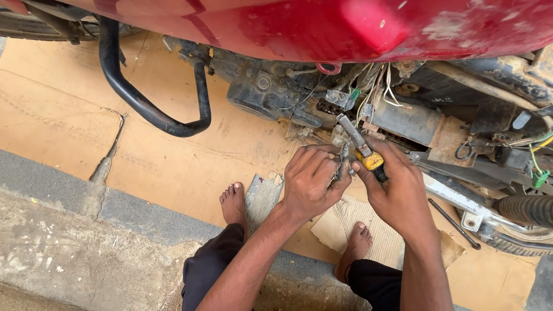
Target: The person sits on the ground and uses pliers to work on the wiring and components under the motorcycle's fuel tank. They manipulate wires and small parts near the engine area.
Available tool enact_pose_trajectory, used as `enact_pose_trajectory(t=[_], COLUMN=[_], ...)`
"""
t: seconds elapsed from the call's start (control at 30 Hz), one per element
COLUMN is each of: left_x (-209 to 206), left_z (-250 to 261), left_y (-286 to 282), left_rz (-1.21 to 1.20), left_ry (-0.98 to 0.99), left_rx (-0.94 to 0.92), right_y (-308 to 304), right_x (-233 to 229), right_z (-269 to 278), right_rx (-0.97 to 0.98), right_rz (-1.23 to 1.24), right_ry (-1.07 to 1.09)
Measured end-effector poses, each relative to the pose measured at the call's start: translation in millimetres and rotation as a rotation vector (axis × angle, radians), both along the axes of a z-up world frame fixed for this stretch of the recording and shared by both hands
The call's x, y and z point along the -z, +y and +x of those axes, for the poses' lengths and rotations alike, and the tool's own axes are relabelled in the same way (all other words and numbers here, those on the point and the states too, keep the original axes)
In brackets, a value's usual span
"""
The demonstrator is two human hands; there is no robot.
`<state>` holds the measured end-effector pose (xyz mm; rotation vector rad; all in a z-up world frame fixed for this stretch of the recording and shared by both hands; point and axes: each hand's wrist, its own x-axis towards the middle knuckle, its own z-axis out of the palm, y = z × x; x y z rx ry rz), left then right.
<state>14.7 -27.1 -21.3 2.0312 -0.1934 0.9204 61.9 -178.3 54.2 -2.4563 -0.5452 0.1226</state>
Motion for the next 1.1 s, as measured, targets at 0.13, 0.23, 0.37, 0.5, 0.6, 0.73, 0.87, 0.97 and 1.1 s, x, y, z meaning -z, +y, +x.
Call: enact_pose_trajectory(t=[0.13,0.23,0.37,0.5,0.6,0.73,0.87,0.97,1.1], left_x=[4,23,45,47,15,-9,-5,18,52], left_z=[-2,-2,-4,-1,3,-1,0,0,-24], left_y=[2,2,5,11,16,22,14,13,20], left_rz=[0.043,0.048,0.117,0.067,-0.204,-0.271,-0.537,-0.769,-1.085], left_ry=[-0.027,-0.032,-0.041,0.029,-0.03,0.069,0.157,0.191,0.292], left_rx=[-0.014,-0.051,-0.11,-0.064,-0.104,0.012,0.279,0.368,0.365], right_y=[-3,-7,-9,-3,-9,-5,-1,-2,-25], right_x=[11,17,12,5,18,11,2,4,82], right_z=[1,2,2,0,0,-1,-5,-7,-16], right_rx=[0.019,-0.029,-0.078,-0.02,-0.101,-0.031,-0.076,-0.076,-0.441], right_rz=[0.014,0.007,0.011,-0.089,-0.005,-0.041,0.044,-0.041,-0.234], right_ry=[0.038,-0.024,-0.058,0.063,0.005,0.137,0.121,0.208,-0.065])
